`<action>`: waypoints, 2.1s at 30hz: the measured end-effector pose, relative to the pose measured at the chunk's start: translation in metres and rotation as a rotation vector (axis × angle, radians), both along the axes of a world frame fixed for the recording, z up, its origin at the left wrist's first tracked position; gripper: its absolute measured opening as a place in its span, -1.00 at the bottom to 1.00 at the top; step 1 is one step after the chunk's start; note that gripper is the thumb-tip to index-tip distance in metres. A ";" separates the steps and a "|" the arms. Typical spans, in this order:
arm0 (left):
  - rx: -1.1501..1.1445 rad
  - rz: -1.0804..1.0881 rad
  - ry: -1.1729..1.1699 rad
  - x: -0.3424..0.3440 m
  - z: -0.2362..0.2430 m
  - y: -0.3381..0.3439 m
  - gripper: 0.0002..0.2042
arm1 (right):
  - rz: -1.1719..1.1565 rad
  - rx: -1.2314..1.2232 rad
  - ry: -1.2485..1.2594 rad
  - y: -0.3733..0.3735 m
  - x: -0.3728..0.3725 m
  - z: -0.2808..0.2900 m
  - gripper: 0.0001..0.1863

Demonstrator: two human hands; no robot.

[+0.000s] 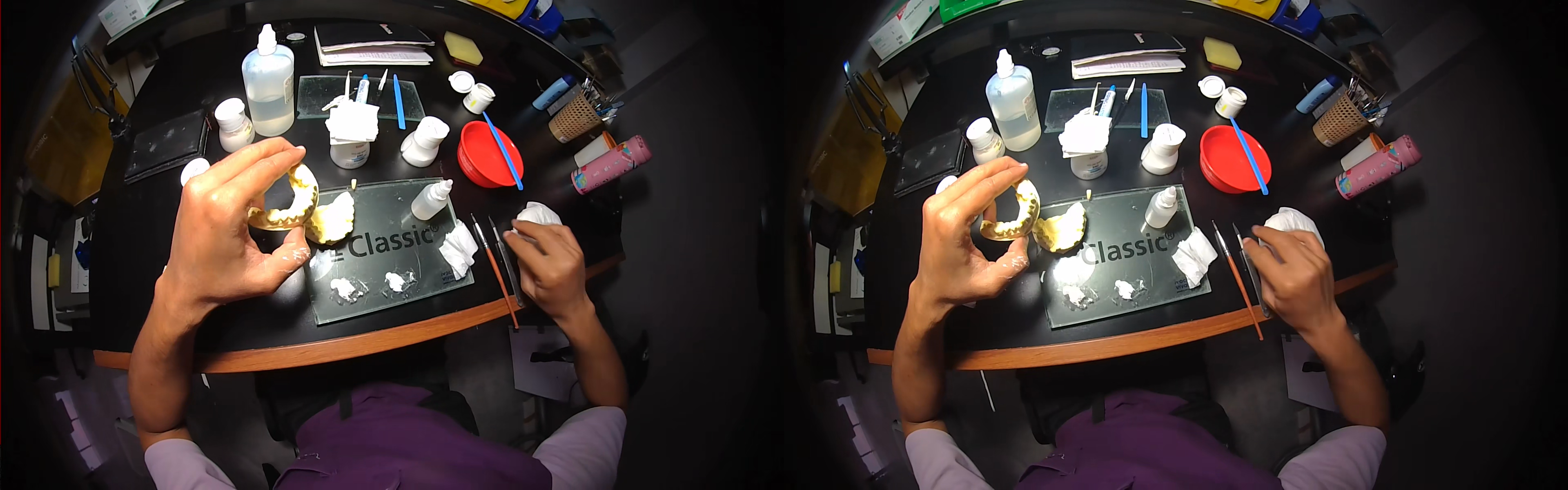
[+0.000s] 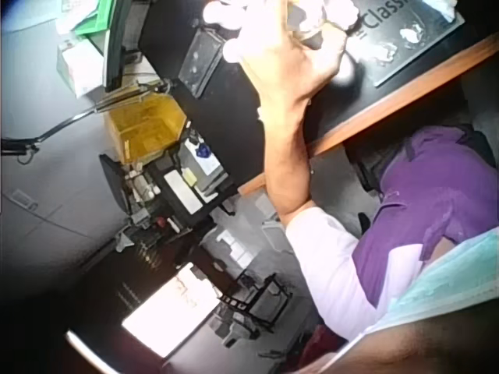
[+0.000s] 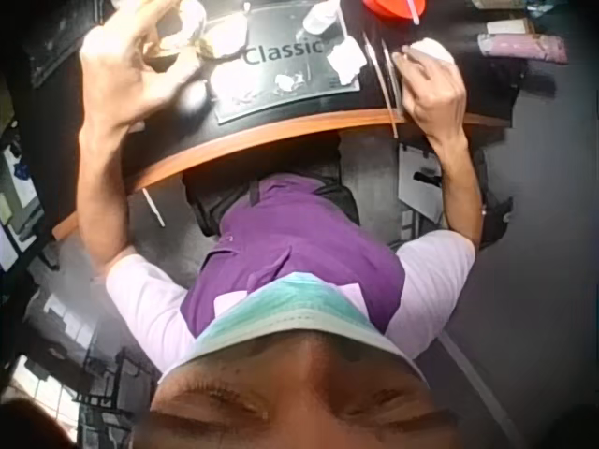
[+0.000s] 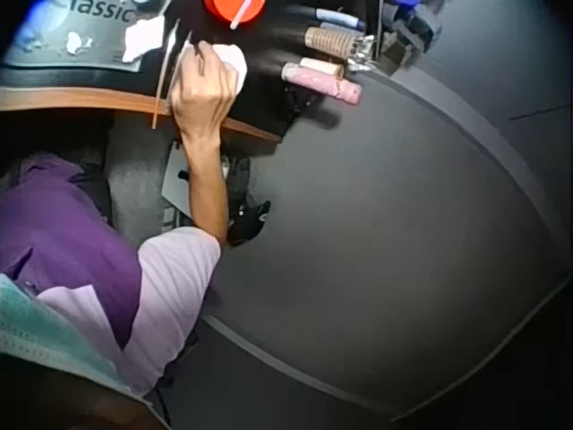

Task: The person applies a liquid material from a glass plate to a dental bridge using a small brush, then uses a metal tool to refine the surface of the bridge.

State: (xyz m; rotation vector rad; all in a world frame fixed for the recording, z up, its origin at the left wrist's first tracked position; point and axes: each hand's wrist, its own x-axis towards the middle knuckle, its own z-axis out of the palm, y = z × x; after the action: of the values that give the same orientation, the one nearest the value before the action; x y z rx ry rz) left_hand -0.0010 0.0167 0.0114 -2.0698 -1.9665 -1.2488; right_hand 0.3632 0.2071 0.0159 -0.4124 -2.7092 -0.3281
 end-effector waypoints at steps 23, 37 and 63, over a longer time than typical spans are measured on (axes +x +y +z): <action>0.147 -0.051 0.130 -0.004 -0.011 0.002 -0.34 | -0.543 -0.433 0.358 -0.067 -0.011 -0.028 -0.82; 0.096 -0.012 0.130 -0.002 -0.010 0.001 -0.38 | -0.096 -0.734 0.097 -0.100 -0.015 0.005 -0.79; 0.090 -0.032 0.137 0.001 -0.006 -0.001 -0.37 | -0.026 -0.499 -0.056 -0.092 -0.030 0.037 -0.75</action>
State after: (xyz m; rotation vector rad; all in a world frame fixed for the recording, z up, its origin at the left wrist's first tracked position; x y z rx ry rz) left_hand 0.0004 0.0156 0.0053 -2.0910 -1.7937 -1.1435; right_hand 0.3329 0.1155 0.0525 -0.5794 -2.8227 0.3454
